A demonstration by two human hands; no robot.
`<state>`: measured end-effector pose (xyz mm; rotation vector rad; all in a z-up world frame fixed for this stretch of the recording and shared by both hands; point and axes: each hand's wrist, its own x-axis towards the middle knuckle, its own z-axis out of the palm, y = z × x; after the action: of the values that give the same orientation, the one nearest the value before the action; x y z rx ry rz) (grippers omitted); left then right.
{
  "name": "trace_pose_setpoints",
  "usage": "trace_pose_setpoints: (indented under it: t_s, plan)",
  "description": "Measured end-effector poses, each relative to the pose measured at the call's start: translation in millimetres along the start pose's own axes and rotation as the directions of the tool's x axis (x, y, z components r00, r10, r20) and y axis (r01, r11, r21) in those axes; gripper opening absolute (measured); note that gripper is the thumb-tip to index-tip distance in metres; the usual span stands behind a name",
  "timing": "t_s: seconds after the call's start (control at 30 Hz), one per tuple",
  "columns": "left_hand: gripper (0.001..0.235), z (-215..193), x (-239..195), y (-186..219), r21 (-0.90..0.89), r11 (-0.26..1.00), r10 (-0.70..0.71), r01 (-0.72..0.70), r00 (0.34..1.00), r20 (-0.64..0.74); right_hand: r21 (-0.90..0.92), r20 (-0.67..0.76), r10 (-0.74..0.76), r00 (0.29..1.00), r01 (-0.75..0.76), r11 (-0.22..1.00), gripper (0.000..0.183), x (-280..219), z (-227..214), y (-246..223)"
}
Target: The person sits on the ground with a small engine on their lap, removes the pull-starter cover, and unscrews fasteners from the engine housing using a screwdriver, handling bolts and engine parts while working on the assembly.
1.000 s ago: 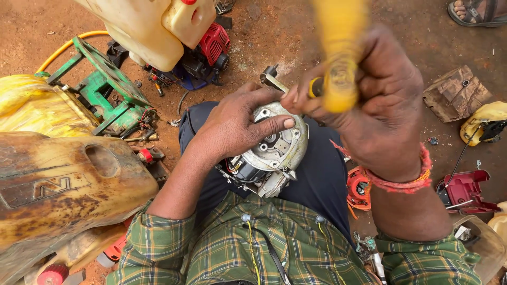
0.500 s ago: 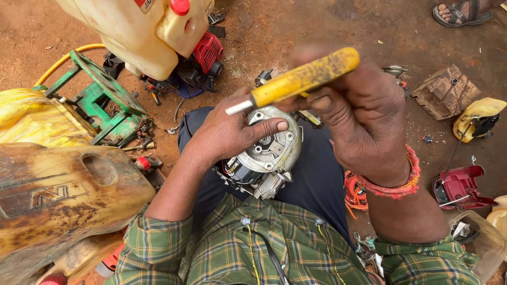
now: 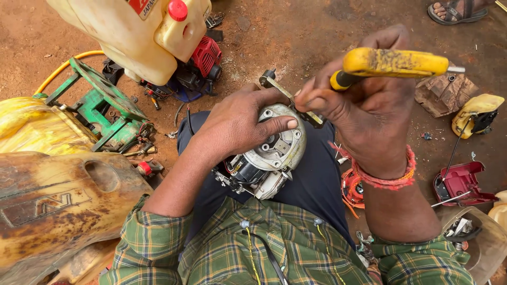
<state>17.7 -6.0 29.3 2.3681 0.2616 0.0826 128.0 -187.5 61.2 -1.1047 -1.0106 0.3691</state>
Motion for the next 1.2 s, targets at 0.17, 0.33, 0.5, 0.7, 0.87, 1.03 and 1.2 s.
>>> trace_pose_setpoints:
  t_s: [0.17, 0.33, 0.5, 0.7, 0.87, 1.03, 1.2]
  plan:
    - [0.052, -2.7, 11.4, 2.6, 0.086, 0.996, 0.030, -0.034, 0.998, 0.048, 0.106, 0.003, 0.020, 1.000, -0.020, 0.994, 0.050, -9.3, -20.3, 13.4]
    - [0.053, -5.0, 16.8, 12.3, 0.176, 0.984, -0.018, 0.000, 0.995, 0.100, 0.191, -0.158, 0.035, 0.987, -0.004, 0.982, 0.040, -27.9, -34.0, 31.5]
    - [0.054, -7.0, 11.4, 5.6, 0.182, 0.982, -0.071, 0.055, 0.994, 0.086, 0.336, -0.112, 0.101, 0.989, -0.058, 0.940, 0.056, -10.7, -6.8, 8.2]
    - [0.055, -3.8, 9.8, 10.0, 0.152, 0.988, -0.047, 0.034, 0.995, 0.084, 0.218, -0.089, -0.004, 0.996, 0.024, 0.976, 0.049, -19.8, -19.0, 12.9]
    - [0.054, -3.1, 10.8, 9.1, 0.168, 0.985, -0.042, 0.032, 0.997, 0.058, 0.292, -0.081, 0.041, 0.996, -0.016, 0.956, 0.059, -25.9, -24.0, 14.5]
    - [0.051, -1.6, 12.0, 10.5, 0.170, 0.985, 0.003, -0.013, 0.998, 0.059, 0.249, -0.146, -0.003, 0.989, 0.039, 0.968, 0.046, -22.2, -15.8, 1.4]
    - [0.051, -4.0, 8.1, 3.4, 0.144, 0.989, 0.016, -0.024, 0.998, 0.055, 0.233, -0.175, 0.039, 0.984, 0.003, 0.973, 0.042, -30.6, -23.4, 12.3]
